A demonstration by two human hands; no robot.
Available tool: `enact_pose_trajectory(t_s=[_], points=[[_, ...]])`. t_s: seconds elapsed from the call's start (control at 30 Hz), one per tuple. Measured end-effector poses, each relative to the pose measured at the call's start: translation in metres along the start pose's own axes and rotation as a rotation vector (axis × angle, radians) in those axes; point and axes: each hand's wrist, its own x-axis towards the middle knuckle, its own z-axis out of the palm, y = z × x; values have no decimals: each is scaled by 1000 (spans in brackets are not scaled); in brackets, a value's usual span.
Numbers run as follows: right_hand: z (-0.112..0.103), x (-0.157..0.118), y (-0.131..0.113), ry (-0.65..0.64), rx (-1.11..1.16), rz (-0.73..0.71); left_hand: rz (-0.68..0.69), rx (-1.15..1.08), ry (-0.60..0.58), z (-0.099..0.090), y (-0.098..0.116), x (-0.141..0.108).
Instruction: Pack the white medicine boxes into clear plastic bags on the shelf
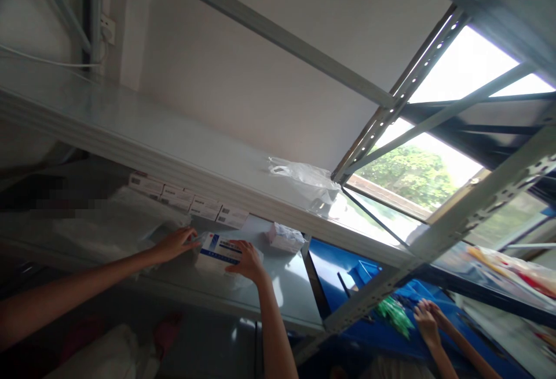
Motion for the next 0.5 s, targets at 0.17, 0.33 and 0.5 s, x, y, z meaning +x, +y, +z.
enact_pose_trajectory(t_s=[0.17,0.33,0.5], points=[[-1,-2,-4,1,-7,7,-197,-274,-65,18,5,9],[-2,-5,-5,-13,-25,18,-300,-530,37,1,7,15],[-2,-11,0,-39,-71,28,-557,-897,64,-26,10,14]])
